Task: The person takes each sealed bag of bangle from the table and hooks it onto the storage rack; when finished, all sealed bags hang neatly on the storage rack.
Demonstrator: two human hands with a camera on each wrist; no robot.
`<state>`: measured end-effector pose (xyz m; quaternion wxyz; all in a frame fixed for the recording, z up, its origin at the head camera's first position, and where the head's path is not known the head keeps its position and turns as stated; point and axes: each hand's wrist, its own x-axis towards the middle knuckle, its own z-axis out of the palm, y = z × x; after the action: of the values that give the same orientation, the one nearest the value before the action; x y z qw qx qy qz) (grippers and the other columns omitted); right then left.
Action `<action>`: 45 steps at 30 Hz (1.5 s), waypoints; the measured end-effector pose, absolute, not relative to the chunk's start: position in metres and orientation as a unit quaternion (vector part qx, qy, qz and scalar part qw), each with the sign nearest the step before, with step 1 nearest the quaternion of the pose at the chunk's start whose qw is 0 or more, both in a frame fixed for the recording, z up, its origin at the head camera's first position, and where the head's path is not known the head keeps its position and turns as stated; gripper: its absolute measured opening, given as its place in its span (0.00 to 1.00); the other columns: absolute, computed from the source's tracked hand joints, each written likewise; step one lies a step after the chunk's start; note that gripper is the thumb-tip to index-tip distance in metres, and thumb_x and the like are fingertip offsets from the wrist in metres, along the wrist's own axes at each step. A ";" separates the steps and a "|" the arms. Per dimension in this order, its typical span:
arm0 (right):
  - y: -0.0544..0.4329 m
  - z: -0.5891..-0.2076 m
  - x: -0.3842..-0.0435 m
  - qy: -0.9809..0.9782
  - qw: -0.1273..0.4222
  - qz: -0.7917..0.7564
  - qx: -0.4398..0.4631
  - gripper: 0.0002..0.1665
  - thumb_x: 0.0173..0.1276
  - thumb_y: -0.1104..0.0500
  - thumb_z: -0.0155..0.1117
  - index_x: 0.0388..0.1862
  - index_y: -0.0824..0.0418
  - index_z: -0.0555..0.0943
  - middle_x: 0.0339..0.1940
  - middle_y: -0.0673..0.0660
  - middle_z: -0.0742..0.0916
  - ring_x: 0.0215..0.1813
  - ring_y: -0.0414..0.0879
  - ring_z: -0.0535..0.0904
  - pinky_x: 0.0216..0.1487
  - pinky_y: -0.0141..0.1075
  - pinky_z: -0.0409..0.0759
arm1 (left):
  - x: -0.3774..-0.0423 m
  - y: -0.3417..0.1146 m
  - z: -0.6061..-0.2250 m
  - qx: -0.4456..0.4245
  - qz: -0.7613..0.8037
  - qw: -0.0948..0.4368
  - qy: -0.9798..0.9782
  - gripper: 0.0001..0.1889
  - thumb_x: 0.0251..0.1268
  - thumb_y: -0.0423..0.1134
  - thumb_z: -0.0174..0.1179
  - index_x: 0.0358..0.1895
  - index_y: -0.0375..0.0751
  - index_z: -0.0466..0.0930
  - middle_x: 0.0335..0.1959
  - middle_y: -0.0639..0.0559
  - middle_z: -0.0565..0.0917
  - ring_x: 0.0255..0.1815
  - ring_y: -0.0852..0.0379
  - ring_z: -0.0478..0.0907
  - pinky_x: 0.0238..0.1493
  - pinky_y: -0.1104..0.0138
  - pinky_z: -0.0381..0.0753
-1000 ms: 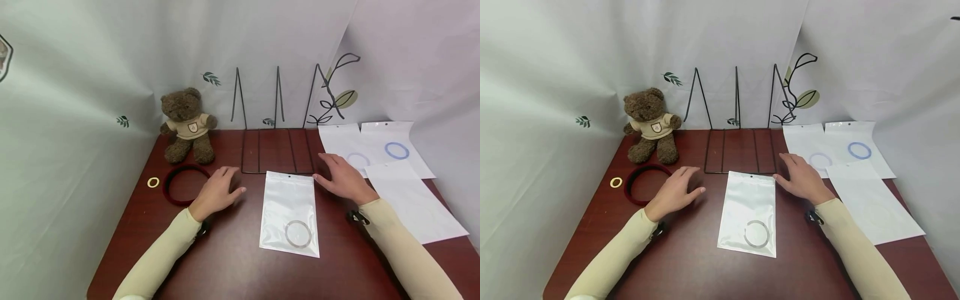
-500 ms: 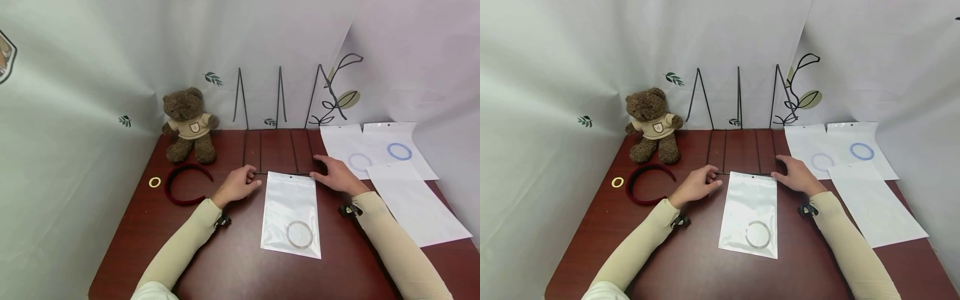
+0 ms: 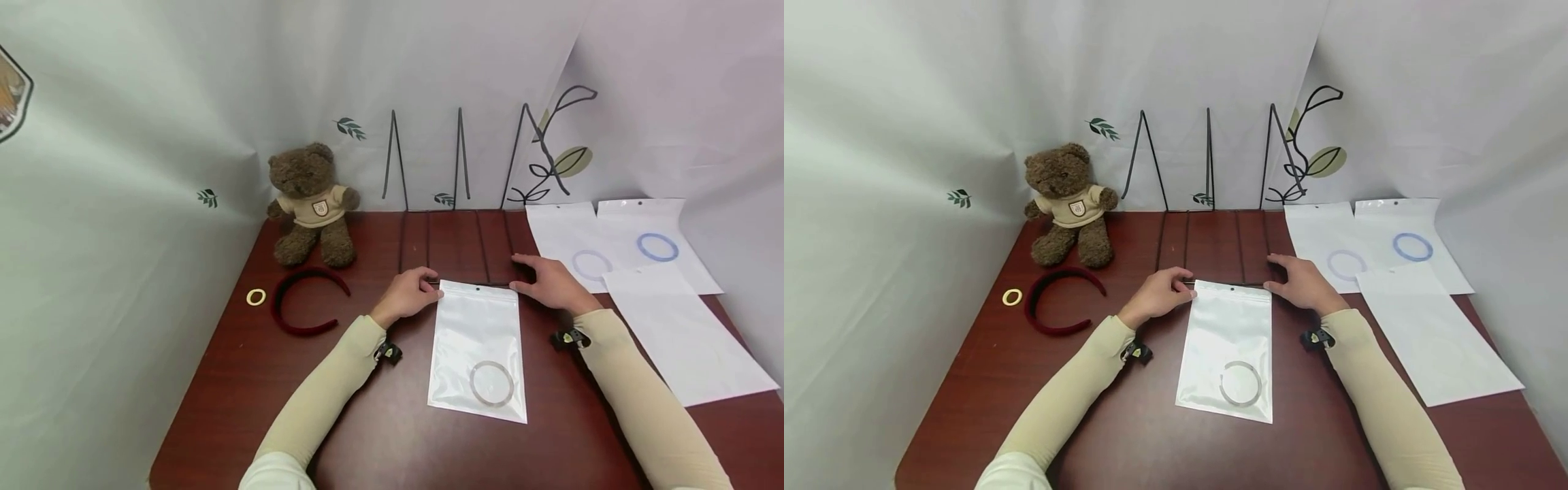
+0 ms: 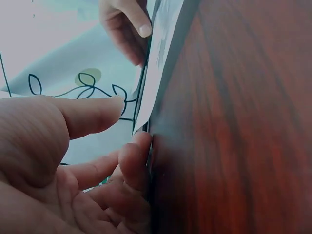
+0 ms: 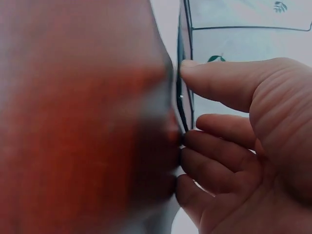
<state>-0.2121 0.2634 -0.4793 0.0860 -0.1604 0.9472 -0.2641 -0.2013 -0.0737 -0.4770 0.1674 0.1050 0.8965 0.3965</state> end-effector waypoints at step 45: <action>0.261 -0.473 -0.214 0.956 0.082 -0.240 -0.147 0.37 0.74 0.50 0.71 0.75 0.69 0.75 0.74 0.74 0.76 0.76 0.74 0.70 0.74 0.65 0.69 | -0.209 -0.104 -0.474 0.117 0.610 0.174 0.764 0.11 0.81 0.35 0.58 0.58 0.35 0.80 0.47 0.41 0.89 0.44 0.56 0.88 0.47 0.59 0.90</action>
<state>-0.2139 0.2608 -0.4728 0.0824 -0.1472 0.9559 -0.2403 -0.2088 -0.1041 -0.4744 0.1743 0.1170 0.7643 0.6097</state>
